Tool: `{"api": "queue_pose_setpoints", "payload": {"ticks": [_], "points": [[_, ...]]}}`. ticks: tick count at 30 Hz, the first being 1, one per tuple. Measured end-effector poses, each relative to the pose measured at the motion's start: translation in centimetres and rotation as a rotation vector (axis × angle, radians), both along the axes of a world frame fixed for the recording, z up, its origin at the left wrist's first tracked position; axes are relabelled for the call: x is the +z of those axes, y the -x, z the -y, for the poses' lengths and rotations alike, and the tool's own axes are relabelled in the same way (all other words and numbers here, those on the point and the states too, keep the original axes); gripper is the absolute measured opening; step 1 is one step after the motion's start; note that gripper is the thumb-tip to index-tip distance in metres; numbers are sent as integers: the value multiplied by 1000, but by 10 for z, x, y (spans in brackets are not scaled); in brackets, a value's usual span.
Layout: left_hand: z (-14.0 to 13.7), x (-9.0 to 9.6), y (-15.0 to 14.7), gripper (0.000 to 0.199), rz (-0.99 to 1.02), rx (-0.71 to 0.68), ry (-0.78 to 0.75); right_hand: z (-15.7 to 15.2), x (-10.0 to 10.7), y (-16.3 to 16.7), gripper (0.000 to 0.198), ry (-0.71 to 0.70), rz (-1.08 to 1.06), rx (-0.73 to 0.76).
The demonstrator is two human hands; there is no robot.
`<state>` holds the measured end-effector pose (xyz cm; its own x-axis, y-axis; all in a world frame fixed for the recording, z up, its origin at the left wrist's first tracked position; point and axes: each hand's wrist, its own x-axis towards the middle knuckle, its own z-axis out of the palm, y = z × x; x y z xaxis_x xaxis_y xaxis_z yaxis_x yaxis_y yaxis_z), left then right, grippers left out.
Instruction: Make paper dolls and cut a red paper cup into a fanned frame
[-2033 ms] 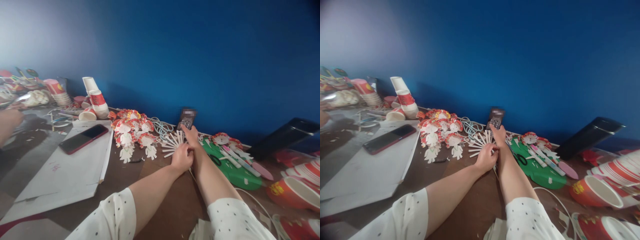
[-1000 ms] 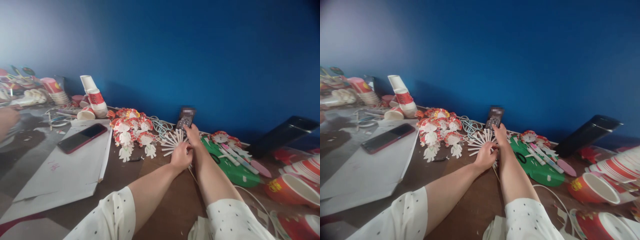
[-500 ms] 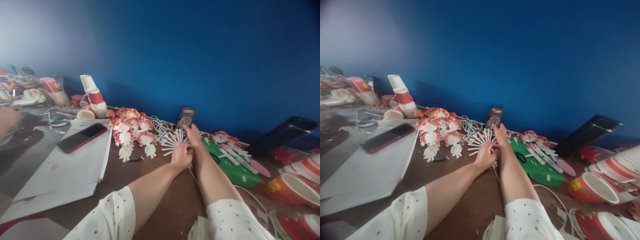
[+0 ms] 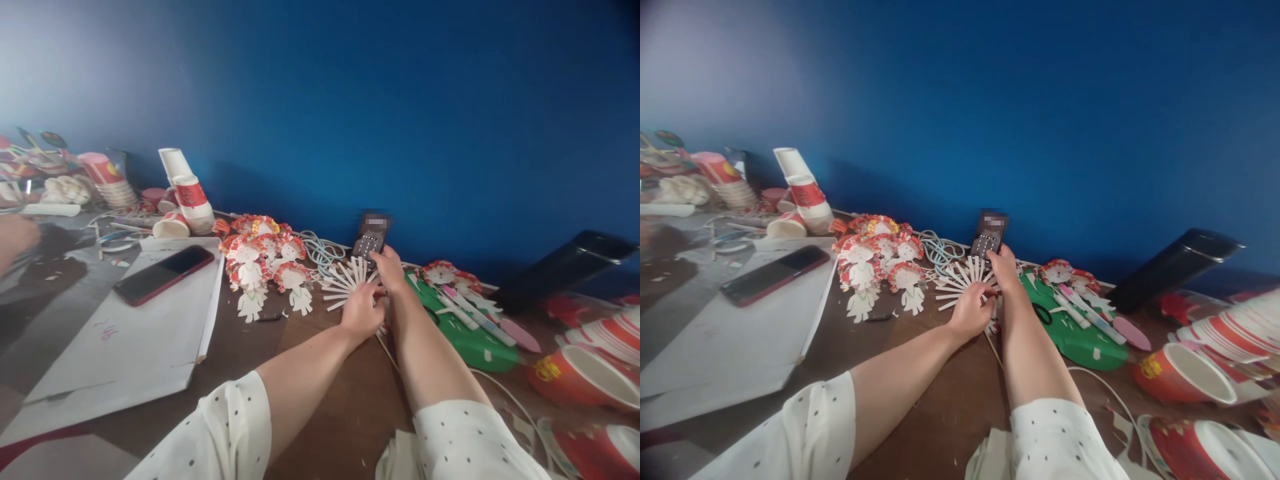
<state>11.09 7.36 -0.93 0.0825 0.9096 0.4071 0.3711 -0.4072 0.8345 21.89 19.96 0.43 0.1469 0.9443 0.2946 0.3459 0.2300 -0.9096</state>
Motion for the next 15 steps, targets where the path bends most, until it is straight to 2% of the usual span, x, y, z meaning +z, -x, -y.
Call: {"api": "queue_pose_setpoints", "payload": {"ticks": [5, 15], "points": [[0, 0, -1, 12, 2, 9, -5, 1, 1, -6, 36, -25, -26, 52], [0, 1, 0, 12, -16, 0, 20, -3, -1, -8, 38, -31, 21, -13]]}}
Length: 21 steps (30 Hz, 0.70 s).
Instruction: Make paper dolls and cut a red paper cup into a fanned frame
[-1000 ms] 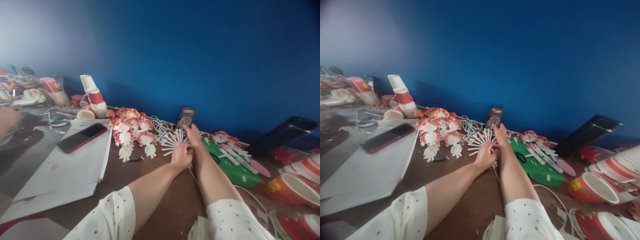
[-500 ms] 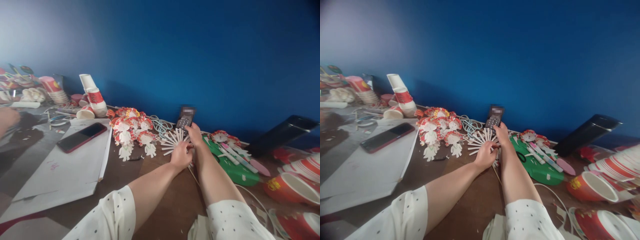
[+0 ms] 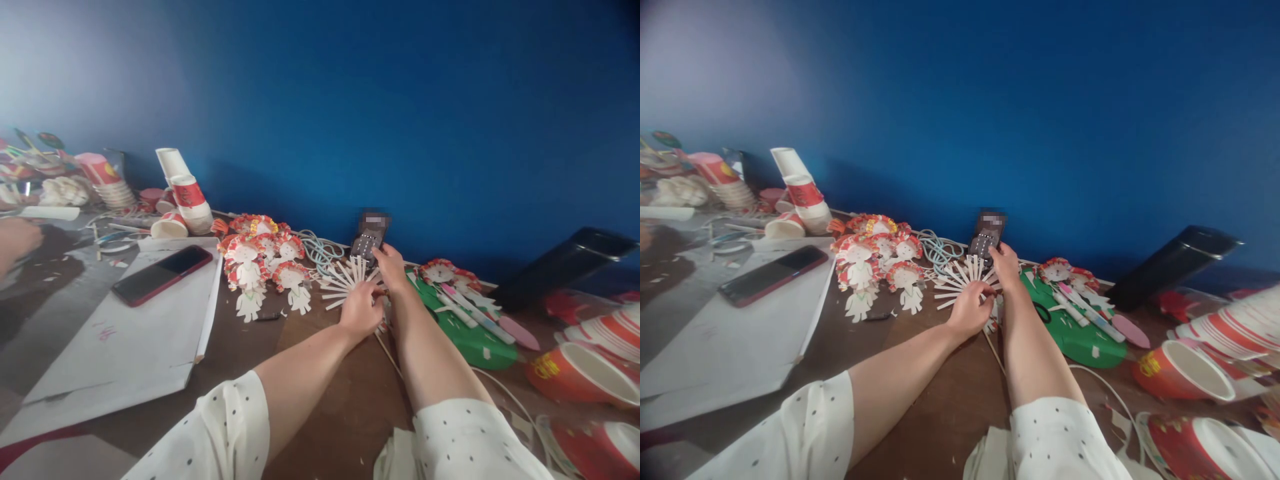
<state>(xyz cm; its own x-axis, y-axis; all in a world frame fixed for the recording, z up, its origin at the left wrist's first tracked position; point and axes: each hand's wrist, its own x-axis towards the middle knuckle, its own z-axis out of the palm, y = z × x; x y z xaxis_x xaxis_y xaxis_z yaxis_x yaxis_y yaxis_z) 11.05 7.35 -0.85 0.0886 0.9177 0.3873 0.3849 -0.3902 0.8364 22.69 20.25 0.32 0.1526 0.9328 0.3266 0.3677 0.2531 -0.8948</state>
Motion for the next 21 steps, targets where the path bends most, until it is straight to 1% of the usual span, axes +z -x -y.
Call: {"api": "queue_pose_setpoints", "payload": {"ticks": [8, 21], "points": [[0, 0, 0, 13, 1, 3, -11, 1, 2, 1, 37, -11, 58, -29], [0, 0, 0, 12, -2, -4, -2, 1, 2, 0, 39, -14, 61, -24]]}}
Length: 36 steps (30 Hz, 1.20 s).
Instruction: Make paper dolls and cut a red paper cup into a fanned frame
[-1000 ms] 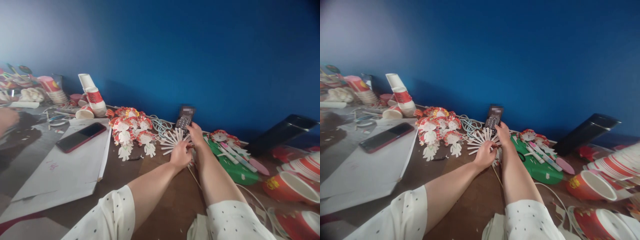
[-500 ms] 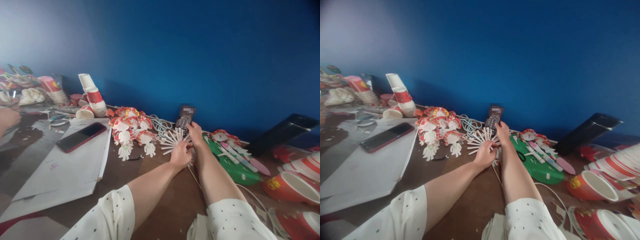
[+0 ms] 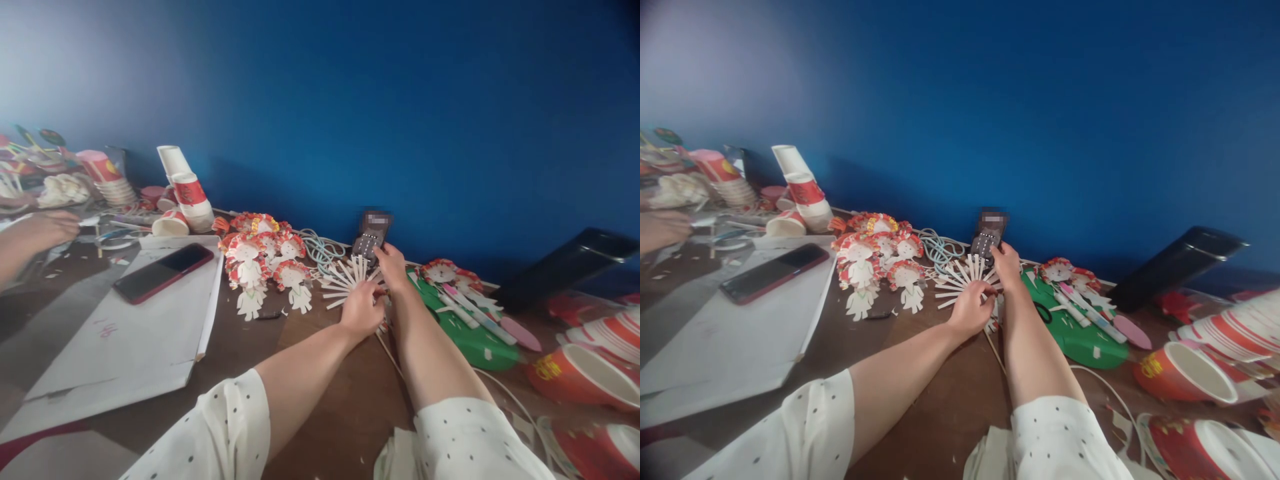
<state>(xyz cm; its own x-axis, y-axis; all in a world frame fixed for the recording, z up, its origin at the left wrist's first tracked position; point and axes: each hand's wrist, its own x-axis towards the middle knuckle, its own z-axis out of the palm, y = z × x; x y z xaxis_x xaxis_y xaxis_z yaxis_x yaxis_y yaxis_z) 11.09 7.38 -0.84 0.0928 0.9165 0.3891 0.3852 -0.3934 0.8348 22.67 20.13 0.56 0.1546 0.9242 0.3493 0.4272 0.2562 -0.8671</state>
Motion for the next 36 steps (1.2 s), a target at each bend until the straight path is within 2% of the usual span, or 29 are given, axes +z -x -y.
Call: {"api": "queue_pose_setpoints", "payload": {"ticks": [21, 29, 36], "points": [[0, 0, 0, 12, 27, 6, 5, 5, 2, 1, 38, 19, -68, -5], [-1, -3, 0, 11, 20, 10, 4, -2, 1, 8, 45, -38, -275, -114], [-1, -2, 0, 14, -8, 10, 6, -14, 16, 12, 34, -79, -543, -265]]}}
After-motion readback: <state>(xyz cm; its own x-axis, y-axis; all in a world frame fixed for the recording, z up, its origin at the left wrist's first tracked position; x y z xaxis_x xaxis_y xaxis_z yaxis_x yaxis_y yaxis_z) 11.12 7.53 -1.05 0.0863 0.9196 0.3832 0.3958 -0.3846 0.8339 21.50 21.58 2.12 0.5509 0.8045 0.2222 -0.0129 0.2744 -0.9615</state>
